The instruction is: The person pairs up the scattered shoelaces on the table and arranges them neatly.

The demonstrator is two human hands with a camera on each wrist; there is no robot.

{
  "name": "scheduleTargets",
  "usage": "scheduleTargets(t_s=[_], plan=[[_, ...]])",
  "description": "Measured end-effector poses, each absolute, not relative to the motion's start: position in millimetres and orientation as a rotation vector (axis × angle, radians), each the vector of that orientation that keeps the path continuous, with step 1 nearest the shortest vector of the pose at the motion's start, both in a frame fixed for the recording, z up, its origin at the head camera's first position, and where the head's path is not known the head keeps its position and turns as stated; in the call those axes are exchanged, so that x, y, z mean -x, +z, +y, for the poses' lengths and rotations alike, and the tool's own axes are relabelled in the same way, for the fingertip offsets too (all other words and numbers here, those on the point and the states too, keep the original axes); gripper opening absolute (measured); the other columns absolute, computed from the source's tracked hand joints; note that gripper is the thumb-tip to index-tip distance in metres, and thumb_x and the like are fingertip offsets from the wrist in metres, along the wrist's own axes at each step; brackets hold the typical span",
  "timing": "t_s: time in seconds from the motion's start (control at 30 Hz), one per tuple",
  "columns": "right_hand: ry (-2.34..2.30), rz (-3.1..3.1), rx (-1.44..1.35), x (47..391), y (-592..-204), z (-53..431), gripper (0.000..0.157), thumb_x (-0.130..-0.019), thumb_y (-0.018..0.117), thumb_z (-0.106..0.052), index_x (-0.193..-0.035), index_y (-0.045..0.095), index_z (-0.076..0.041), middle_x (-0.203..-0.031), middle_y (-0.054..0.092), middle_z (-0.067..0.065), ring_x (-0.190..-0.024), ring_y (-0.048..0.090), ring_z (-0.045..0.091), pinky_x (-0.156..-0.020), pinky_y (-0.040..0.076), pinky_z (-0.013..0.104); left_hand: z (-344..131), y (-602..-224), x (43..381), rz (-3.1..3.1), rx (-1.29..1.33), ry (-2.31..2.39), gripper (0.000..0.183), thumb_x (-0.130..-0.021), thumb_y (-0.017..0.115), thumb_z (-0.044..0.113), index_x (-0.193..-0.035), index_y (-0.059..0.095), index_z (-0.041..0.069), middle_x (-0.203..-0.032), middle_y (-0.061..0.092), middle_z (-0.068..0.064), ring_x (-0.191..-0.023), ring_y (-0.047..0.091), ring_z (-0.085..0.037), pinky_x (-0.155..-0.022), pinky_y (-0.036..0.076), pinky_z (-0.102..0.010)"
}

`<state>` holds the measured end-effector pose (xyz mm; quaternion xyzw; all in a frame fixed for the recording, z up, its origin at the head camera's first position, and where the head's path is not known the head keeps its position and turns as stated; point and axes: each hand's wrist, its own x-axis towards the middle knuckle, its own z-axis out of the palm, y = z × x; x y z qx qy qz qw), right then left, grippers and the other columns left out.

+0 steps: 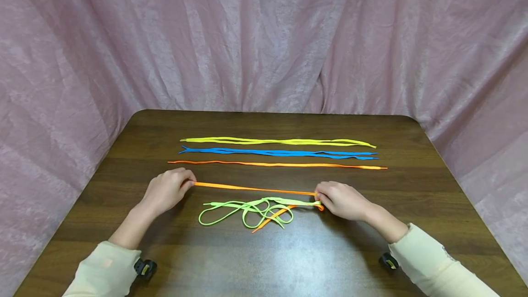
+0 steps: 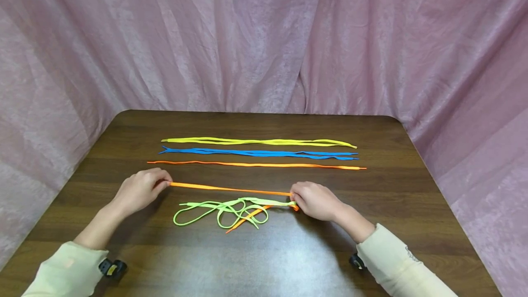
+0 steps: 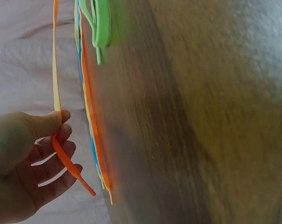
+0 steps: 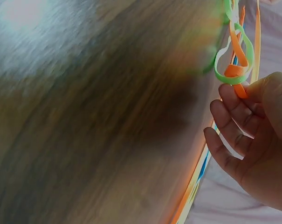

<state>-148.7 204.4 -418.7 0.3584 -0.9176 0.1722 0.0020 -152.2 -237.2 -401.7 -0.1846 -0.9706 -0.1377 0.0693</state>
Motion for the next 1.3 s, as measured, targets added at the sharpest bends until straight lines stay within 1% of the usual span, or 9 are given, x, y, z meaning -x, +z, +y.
scheduleTargets(t_s=[0.2,0.37,0.57,0.83,1.1,1.17,1.2,1.3], plan=[[0.518,-2.791,-1.113,146.0,-418.8,216.1,0.015,-0.085,0.06,-0.006,-0.076,0.056,-0.017,-0.071,0.042,-0.014,-0.063,0.039,0.001,-0.054,0.036,0.017,-241.0,-403.5,152.6,-2.929,0.537,-0.414,0.004,-0.083,0.068,0.016,-0.08,0.066,0.018,-0.074,0.06,0.005,-0.059,0.054,-0.013,-0.05,0.043,-0.035],[0.491,-2.759,-1.097,146.2,-417.6,224.7,0.015,-0.083,0.061,-0.005,-0.076,0.057,-0.017,-0.074,0.042,-0.014,-0.066,0.039,0.001,-0.058,0.038,0.018,-245.4,-403.6,154.1,-2.928,0.517,-0.399,0.004,-0.083,0.067,0.018,-0.08,0.065,0.018,-0.077,0.061,0.005,-0.062,0.057,-0.016,-0.052,0.044,-0.038],[0.483,-2.764,-1.045,147.9,-414.7,236.5,0.014,-0.083,0.062,-0.006,-0.075,0.058,-0.018,-0.075,0.044,-0.014,-0.069,0.04,0.002,-0.061,0.04,0.019,-252.8,-402.6,154.4,-2.937,0.476,-0.387,0.003,-0.083,0.066,0.017,-0.08,0.065,0.017,-0.078,0.062,0.005,-0.062,0.056,-0.017,-0.05,0.042,-0.037],[0.5,-2.817,-0.966,146.4,-410.9,258.3,0.014,-0.085,0.06,-0.005,-0.078,0.061,-0.017,-0.076,0.049,-0.014,-0.071,0.044,0.001,-0.063,0.043,0.022,-264.8,-402.0,152.8,-2.967,0.425,-0.389,0.007,-0.084,0.066,0.021,-0.082,0.065,0.014,-0.078,0.061,0.004,-0.06,0.054,-0.017,-0.049,0.041,-0.037],[0.491,-2.824,-0.895,147.8,-410.8,278.4,0.016,-0.085,0.058,-0.002,-0.08,0.06,-0.017,-0.076,0.056,-0.01,-0.072,0.048,0.001,-0.064,0.045,0.025,-275.2,-403.9,155.5,-3.004,0.378,-0.386,0.005,-0.084,0.065,0.019,-0.083,0.065,0.014,-0.078,0.062,0.003,-0.06,0.051,-0.016,-0.049,0.039,-0.035],[0.477,-2.828,-0.877,148.5,-411.1,284.0,0.016,-0.084,0.058,-0.001,-0.08,0.061,-0.017,-0.076,0.057,-0.009,-0.072,0.049,0.001,-0.064,0.045,0.026,-277.9,-404.2,156.2,-3.015,0.371,-0.384,0.005,-0.085,0.065,0.019,-0.083,0.065,0.015,-0.078,0.061,0.002,-0.059,0.05,-0.016,-0.049,0.038,-0.035],[0.486,-2.84,-0.866,148.8,-411.1,286.9,0.016,-0.084,0.058,-0.001,-0.081,0.061,-0.016,-0.077,0.057,-0.009,-0.067,0.05,0.0,-0.063,0.045,0.026,-279.2,-404.2,156.5,-3.019,0.367,-0.384,0.005,-0.085,0.064,0.019,-0.084,0.065,0.015,-0.078,0.062,0.002,-0.059,0.05,-0.016,-0.049,0.038,-0.034],[0.468,-2.837,-0.839,150.9,-412.1,296.2,0.016,-0.083,0.059,0.0,-0.081,0.061,-0.016,-0.077,0.058,-0.008,-0.066,0.051,0.0,-0.063,0.046,0.027,-283.0,-404.5,157.5,-3.023,0.361,-0.382,0.005,-0.086,0.064,0.019,-0.083,0.065,0.014,-0.079,0.062,0.001,-0.06,0.051,-0.017,-0.049,0.039,-0.035]])
